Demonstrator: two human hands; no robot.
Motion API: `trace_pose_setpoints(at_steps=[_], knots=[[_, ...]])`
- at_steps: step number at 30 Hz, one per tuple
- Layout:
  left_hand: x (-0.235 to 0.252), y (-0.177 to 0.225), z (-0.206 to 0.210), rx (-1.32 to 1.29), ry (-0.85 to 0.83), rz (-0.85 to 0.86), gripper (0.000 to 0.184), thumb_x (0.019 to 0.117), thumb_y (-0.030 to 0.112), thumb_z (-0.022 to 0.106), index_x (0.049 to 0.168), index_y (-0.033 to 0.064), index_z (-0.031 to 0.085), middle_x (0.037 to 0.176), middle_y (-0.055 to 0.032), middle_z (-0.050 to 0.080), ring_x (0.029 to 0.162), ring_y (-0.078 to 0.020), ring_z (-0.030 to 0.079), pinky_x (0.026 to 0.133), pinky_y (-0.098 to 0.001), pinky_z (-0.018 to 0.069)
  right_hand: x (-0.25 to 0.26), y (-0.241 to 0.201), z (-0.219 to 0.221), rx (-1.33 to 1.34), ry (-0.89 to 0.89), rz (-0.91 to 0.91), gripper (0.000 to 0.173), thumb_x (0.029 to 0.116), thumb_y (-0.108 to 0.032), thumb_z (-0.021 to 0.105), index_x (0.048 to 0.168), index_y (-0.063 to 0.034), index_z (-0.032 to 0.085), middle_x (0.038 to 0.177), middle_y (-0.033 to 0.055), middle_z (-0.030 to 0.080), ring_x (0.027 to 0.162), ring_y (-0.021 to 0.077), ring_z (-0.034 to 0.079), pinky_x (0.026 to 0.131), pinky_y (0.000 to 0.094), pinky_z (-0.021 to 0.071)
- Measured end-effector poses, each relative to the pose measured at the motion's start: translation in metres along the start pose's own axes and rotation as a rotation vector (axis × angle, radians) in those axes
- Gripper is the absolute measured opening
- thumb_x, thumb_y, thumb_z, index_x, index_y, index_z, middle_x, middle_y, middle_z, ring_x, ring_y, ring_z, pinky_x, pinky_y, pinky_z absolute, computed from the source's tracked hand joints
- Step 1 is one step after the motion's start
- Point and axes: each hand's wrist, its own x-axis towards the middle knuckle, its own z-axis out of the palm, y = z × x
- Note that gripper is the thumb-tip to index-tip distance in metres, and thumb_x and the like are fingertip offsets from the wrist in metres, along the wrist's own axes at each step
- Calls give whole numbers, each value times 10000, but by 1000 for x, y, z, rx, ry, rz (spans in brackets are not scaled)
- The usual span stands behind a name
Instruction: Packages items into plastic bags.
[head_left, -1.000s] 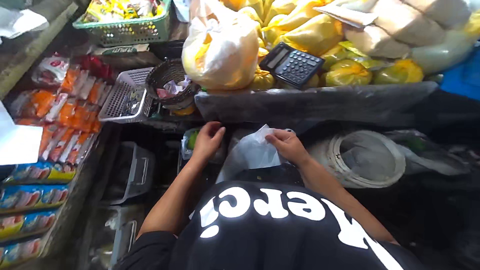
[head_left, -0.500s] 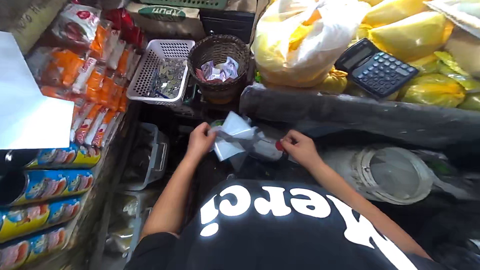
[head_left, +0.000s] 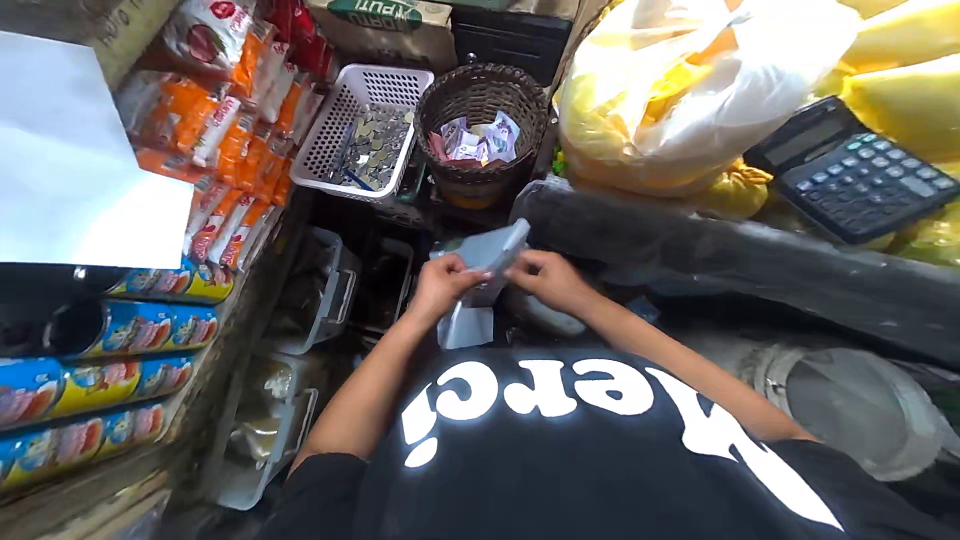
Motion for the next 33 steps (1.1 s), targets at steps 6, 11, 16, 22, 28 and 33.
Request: trace_pose_setpoints(at_steps=[6, 11, 16, 22, 28, 33], knots=[[-17, 15, -75, 13, 284, -49, 118, 994, 131, 664, 1032, 22, 642, 802, -12, 640, 649, -55, 579, 635, -256, 526, 0, 33, -79, 103, -242, 199, 299, 1087, -202, 505, 1150, 43, 664, 1126, 142, 694, 956, 155, 688, 862, 354, 577], [-11, 32, 19, -59, -7, -12, 197, 858, 4, 757, 1007, -42, 638, 802, -46, 674, 695, -106, 659, 698, -309, 592, 22, -18, -13, 221, -553, -50, 383, 1076, -318, 521, 1239, 6, 644, 1126, 103, 679, 967, 116, 657, 885, 332, 553], [-30, 39, 5, 261, 191, -23, 173, 945, 76, 636, 1087, -21, 652, 841, -89, 648, 722, -159, 647, 719, -375, 580, 38, -7, -34, -52, -174, -207, 258, 1019, -220, 629, 989, 8, 745, 941, 137, 716, 891, 219, 682, 861, 464, 548], [-64, 25, -35, 75, 328, -138, 194, 984, 82, 637, 1152, -7, 601, 832, -68, 642, 675, -136, 635, 660, -333, 578, 32, -1, -69, 190, -279, -38, 341, 1113, -230, 425, 985, -14, 656, 771, -5, 641, 704, 32, 625, 711, 257, 561], [-31, 48, 31, 120, 34, 55, 237, 990, 251, 674, 965, 15, 674, 850, -37, 653, 763, -83, 610, 748, -305, 525, 34, -30, -29, 82, -385, -349, 415, 1116, -250, 380, 991, 1, 686, 822, 21, 647, 747, 48, 594, 734, 268, 514], [-37, 36, 10, 75, 71, 66, 214, 1034, 191, 597, 934, 35, 703, 853, 2, 678, 788, -28, 625, 777, -265, 530, 37, -21, -50, 50, -186, -271, 409, 1117, -258, 391, 1045, -27, 720, 887, 11, 697, 749, 43, 621, 722, 258, 531]])
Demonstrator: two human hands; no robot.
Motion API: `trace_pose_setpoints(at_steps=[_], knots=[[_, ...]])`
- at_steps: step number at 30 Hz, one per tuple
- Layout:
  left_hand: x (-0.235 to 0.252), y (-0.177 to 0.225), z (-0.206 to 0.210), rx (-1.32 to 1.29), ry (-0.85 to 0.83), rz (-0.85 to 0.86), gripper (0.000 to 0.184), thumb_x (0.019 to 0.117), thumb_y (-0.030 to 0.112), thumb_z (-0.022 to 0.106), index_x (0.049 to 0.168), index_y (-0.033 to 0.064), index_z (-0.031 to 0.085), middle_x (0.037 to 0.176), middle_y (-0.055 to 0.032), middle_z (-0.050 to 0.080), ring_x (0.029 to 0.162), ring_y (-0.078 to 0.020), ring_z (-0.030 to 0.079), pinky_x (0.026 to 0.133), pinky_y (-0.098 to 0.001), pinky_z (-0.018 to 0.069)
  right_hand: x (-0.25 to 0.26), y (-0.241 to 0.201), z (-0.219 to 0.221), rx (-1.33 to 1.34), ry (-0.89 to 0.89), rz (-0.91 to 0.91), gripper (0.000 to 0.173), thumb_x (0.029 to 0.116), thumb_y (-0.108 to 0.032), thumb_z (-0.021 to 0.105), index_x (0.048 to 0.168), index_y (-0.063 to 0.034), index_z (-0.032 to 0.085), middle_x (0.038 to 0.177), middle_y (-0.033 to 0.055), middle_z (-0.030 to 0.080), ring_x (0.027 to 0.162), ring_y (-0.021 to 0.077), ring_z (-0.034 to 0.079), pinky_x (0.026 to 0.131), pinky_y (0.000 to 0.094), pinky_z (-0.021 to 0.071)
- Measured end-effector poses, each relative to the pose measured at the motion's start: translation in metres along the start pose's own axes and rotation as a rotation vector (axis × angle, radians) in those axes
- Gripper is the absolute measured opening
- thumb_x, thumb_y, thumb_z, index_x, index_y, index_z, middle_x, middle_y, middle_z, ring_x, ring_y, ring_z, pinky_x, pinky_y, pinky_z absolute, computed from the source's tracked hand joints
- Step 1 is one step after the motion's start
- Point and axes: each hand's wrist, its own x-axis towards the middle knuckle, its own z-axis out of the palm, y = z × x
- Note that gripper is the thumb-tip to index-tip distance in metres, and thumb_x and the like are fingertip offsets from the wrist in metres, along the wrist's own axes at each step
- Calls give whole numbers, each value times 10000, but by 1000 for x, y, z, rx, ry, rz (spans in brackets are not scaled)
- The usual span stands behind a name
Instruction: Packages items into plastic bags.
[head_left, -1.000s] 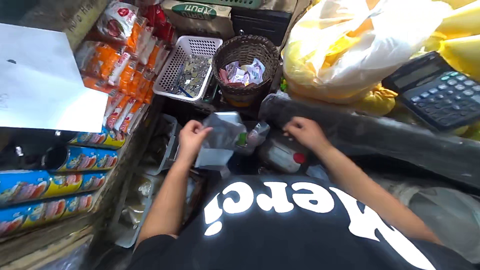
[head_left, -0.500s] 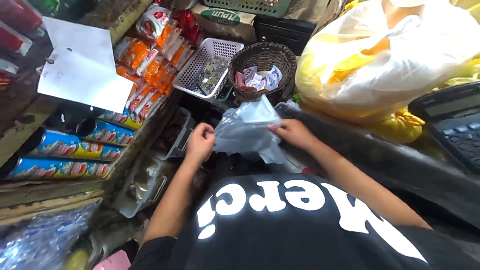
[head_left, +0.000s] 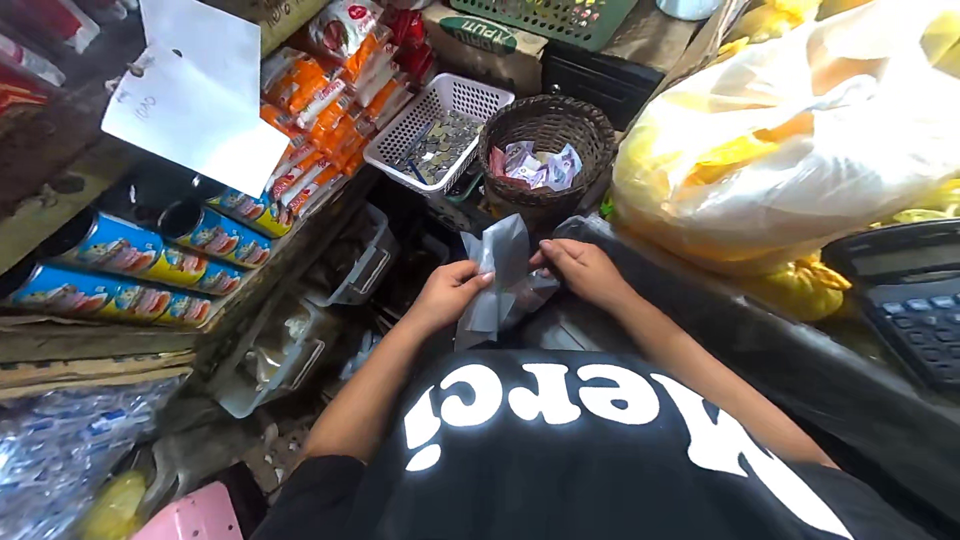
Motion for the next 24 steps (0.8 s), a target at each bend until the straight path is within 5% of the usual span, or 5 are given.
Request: trace_pose_setpoints(at_steps=[4, 10, 18, 21, 24], knots=[[-3, 3, 6, -27, -21, -47, 155, 995, 153, 656, 1000, 23, 741, 911, 8, 716, 816, 13, 633, 800, -216, 532, -3, -10, 20, 168, -199, 76, 316, 1088, -224, 489, 1218, 11, 656, 1024, 56, 707, 839, 68, 675, 759, 259, 574], [1, 0, 14, -262, 55, -6, 172, 1007, 88, 605, 913, -7, 712, 825, 18, 692, 745, -20, 659, 740, -220, 577, 1, -4, 37, 262, 103, -49, 182, 1009, -148, 612, 847, -69, 639, 741, -61, 621, 664, -12, 577, 662, 187, 505], [-2, -4, 16, -181, -69, -122, 321, 991, 225, 659, 1157, -47, 621, 973, -88, 669, 834, -100, 642, 793, -306, 553, -12, 2, 59, 311, 23, -42, 137, 920, -42, 668, 1022, 12, 594, 909, 19, 666, 781, 64, 677, 752, 267, 607], [-6, -11, 6, -88, 42, -117, 207, 994, 158, 623, 972, -48, 631, 854, -89, 630, 761, -124, 607, 747, -329, 524, -12, -9, 53, 692, 185, 136, 84, 1010, 43, 485, 1059, -17, 515, 886, 26, 693, 770, 110, 705, 747, 305, 624], [-23, -44, -52, 117, 498, -174, 201, 945, 117, 618, 898, -79, 619, 884, -175, 620, 821, -245, 617, 771, -429, 523, -19, -17, 4, 1139, 299, 132, 336, 1080, -155, 296, 925, -191, 591, 736, -50, 660, 686, 68, 662, 671, 282, 598]])
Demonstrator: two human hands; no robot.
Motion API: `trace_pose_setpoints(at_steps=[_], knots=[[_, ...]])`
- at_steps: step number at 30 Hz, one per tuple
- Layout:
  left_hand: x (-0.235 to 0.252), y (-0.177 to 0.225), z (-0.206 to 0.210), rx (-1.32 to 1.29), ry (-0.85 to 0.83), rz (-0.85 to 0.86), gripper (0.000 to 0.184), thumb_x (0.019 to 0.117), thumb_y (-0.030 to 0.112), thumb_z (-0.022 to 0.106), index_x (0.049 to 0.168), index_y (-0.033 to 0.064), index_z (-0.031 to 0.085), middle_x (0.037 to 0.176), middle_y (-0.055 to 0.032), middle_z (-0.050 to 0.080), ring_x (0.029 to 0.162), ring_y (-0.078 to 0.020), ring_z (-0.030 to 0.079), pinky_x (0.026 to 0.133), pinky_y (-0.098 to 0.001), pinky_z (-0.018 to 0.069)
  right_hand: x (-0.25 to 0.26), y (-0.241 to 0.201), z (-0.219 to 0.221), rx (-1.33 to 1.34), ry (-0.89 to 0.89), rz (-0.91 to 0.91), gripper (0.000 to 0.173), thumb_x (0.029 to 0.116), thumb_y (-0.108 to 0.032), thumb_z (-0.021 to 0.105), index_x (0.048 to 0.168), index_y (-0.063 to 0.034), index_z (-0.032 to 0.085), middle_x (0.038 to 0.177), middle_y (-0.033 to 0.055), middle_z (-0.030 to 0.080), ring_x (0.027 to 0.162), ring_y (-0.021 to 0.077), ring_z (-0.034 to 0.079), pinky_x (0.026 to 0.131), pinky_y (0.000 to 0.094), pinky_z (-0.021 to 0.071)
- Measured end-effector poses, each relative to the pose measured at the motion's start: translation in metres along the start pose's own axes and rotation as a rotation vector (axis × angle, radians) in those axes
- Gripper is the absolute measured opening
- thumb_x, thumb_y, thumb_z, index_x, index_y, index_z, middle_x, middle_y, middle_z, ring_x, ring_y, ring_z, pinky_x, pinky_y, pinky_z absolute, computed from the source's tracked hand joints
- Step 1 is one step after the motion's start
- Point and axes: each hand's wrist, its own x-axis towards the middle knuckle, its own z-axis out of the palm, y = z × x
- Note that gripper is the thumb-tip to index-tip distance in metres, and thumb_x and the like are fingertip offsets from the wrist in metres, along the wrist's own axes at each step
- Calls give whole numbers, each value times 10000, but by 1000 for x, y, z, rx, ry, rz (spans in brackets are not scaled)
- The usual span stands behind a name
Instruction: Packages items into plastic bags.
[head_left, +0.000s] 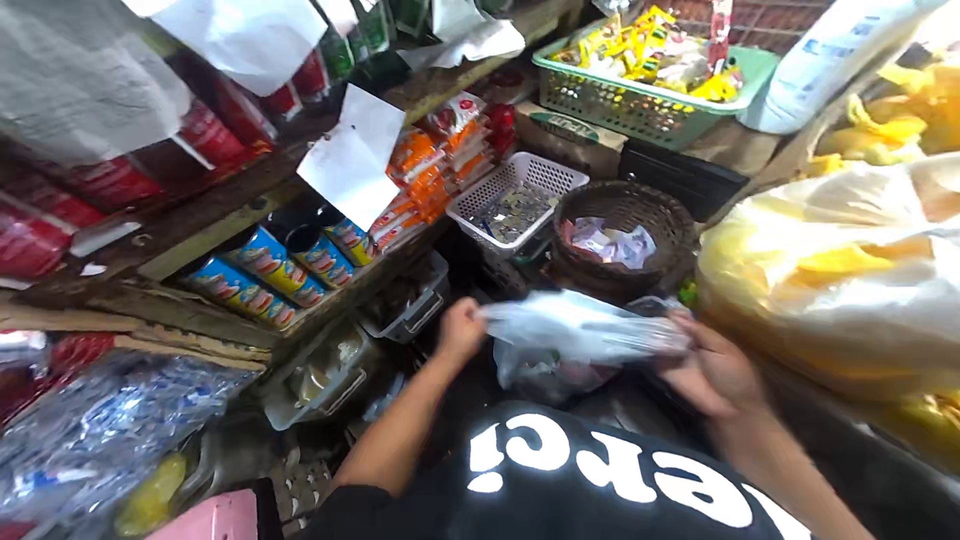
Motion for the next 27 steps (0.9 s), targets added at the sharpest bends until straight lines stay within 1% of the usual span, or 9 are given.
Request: trace_pose_setpoints(at_steps=[3, 5, 7, 10, 14, 17, 19, 22, 27], knots=[[9, -42, -36, 255, 187, 4, 493, 900, 217, 748, 1301, -31, 603, 1365, -271, 559, 1258, -396, 563, 1060, -536, 469, -10, -26, -14, -257, -195, -139, 271, 1000, -98, 352, 973, -251, 573, 733, -131, 640, 637, -21, 612, 612, 174, 551], [-7, -40, -18, 349, 165, 360, 711, 785, 88, 780, 1439, -35, 528, 1472, -340, 472, 1377, -512, 450, 1130, -661, 358, -12, -18, -6, -507, -321, -160, 180, 929, -111, 545, 1044, -242, 587, 809, -152, 652, 656, -39, 599, 594, 146, 523], [-21, -20, 19, 288, 116, 729, 610, 775, 38, 760, 1354, -66, 598, 1342, -333, 593, 1283, -511, 549, 1117, -694, 357, -14, -9, 15, -705, -466, -133, 273, 906, -148, 636, 1173, -168, 580, 906, -129, 674, 723, -29, 629, 638, 177, 548], [-18, 25, 35, 314, 107, 819, 445, 844, -31, 694, 1287, -51, 664, 995, -215, 753, 902, -378, 738, 894, -585, 549, -12, -23, 54, -1190, -716, -191, 481, 893, -190, 719, 1344, -85, 591, 1020, 9, 671, 861, 72, 635, 797, 283, 558], [9, 54, -49, 385, 679, 751, 401, 862, 99, 706, 1218, -85, 684, 1104, -227, 742, 964, -349, 743, 863, -505, 598, -6, -86, 76, -1850, -270, -721, 355, 1010, -124, 553, 1346, -38, 625, 1113, 263, 701, 967, 476, 696, 804, 694, 535], [-11, 58, -98, 283, 906, 927, 540, 924, 172, 626, 1429, 25, 502, 1194, -218, 593, 1065, -269, 590, 939, -381, 490, -14, -101, 67, -1609, 38, -1291, 320, 1030, -111, 473, 1205, 21, 707, 961, 247, 715, 829, 376, 701, 727, 513, 573], [-26, 50, -81, 156, 716, 980, 469, 962, 219, 621, 1392, 41, 559, 1206, -199, 584, 1118, -198, 588, 993, -303, 496, -21, -76, 64, -1391, -97, -1355, 350, 1029, -208, 560, 1288, 14, 637, 1046, 221, 679, 927, 269, 655, 823, 398, 555], [-27, 44, -38, 65, 250, 921, 438, 870, 67, 688, 1287, -64, 654, 1138, -268, 666, 1044, -294, 681, 954, -413, 564, -6, -34, 64, -1419, -194, -1424, 684, 928, -501, 708, 1463, -161, 453, 1426, 220, 499, 1371, 332, 475, 1135, 450, 403], [-39, 74, -22, -115, 29, 987, 359, 876, 8, 668, 1233, -26, 671, 1008, -167, 620, 955, -158, 624, 894, -255, 539, -7, -12, 84, -1232, -481, -1481, 235, 987, -289, 689, 1122, -113, 611, 1003, 93, 647, 972, 172, 653, 874, 282, 559]])
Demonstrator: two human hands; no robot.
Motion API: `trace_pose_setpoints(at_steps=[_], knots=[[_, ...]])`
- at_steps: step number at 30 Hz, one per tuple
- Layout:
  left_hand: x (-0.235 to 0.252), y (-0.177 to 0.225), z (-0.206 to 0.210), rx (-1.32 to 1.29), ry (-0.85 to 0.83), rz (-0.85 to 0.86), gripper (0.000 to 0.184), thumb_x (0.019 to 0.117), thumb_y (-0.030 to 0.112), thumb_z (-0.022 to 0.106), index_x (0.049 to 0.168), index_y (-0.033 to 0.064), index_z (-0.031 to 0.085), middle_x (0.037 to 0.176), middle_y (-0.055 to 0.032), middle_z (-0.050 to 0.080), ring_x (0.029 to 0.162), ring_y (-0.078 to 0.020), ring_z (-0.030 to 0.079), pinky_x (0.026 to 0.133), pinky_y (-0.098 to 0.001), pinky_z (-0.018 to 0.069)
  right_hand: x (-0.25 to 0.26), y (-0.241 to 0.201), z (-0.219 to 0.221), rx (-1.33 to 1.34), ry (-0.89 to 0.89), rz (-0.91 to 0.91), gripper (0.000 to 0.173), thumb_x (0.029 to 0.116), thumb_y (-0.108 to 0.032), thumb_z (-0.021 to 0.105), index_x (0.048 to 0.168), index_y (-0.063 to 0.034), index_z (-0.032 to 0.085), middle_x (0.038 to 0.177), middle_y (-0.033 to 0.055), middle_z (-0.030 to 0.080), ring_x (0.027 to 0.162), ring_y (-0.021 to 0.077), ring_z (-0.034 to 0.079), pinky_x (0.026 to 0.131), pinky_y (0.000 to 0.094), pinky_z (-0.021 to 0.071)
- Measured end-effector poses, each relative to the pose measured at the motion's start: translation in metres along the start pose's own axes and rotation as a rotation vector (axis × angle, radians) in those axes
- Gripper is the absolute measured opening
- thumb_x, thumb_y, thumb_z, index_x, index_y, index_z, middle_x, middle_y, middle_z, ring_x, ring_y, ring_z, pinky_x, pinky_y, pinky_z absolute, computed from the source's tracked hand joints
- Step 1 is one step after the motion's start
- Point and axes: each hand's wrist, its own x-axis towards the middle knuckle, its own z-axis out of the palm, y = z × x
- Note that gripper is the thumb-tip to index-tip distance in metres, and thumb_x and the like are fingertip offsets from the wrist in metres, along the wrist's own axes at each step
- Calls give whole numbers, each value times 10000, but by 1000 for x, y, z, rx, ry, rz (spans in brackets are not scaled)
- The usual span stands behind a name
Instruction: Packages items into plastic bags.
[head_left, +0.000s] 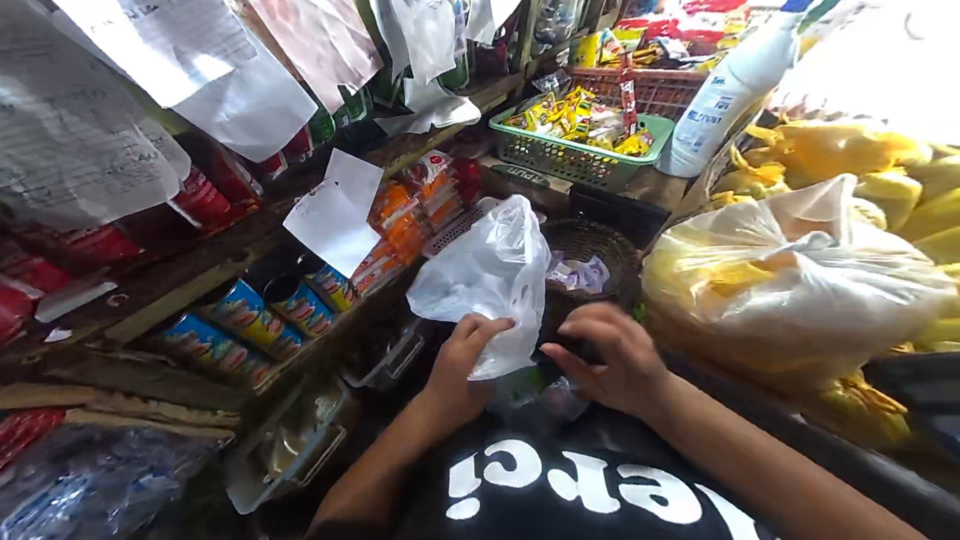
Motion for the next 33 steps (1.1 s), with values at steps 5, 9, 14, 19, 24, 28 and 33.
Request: trace_pose_setpoints(at_steps=[5, 9, 14, 19, 24, 28, 33], knots=[[8, 38, -27, -553, -390, 48, 290, 1080, 247, 494, 1244, 90, 675, 1075, -19, 688, 999, -35, 639, 914, -214, 530, 9, 3, 44, 127, -566, 200, 400, 971, -271, 601, 1196, 48, 686, 1203, 259, 694, 1188, 385, 653, 1041, 520, 495], [-3, 41, -57, -1048, -322, -210, 297, 1052, 264, 561, 1315, 177, 668, 877, 26, 707, 656, -16, 622, 574, -167, 526, -30, 39, 68, -65, -1327, 792, 529, 1073, -400, 487, 1506, -97, 513, 1406, 331, 544, 1321, 540, 494, 1062, 744, 355], [-9, -4, -88, 371, -422, -635, 762, 876, 328, 795, 1533, 133, 462, 1030, -192, 692, 840, -345, 677, 738, -557, 568, 0, 16, -8, -336, -1015, 1061, 507, 1041, -336, 552, 1368, 50, 581, 1367, 335, 569, 1291, 534, 521, 1022, 730, 399], [-28, -4, -83, 574, 448, -8, 291, 995, 197, 595, 1141, -54, 618, 1066, -65, 675, 1010, -38, 636, 926, -229, 524, -2, -27, -47, -413, -126, 259, 265, 1008, -240, 579, 1171, -120, 749, 1122, 105, 754, 1068, 237, 709, 928, 438, 571], [-45, -15, -37, 703, -50, -387, 303, 867, 104, 718, 1103, -85, 702, 1039, -284, 707, 949, -448, 712, 806, -640, 562, 3, 13, -119, 56, -71, 397, 238, 998, -188, 592, 998, -14, 755, 991, 55, 752, 947, 69, 705, 873, 270, 594], [-36, -26, -42, 507, -255, -849, 286, 944, 181, 701, 1137, -30, 698, 1048, -266, 706, 999, -454, 681, 870, -710, 497, 31, 59, -161, -717, -206, 985, 440, 983, -267, 681, 1287, 47, 625, 1296, 320, 591, 1277, 514, 515, 1050, 672, 406], [-31, -2, -39, 347, -50, -677, 318, 967, 321, 649, 1063, 23, 708, 905, -100, 717, 823, -147, 690, 770, -410, 565, 43, 89, -142, -812, -553, 1169, 333, 943, -93, 649, 1215, 96, 611, 1179, 358, 626, 1222, 560, 534, 973, 732, 381]])
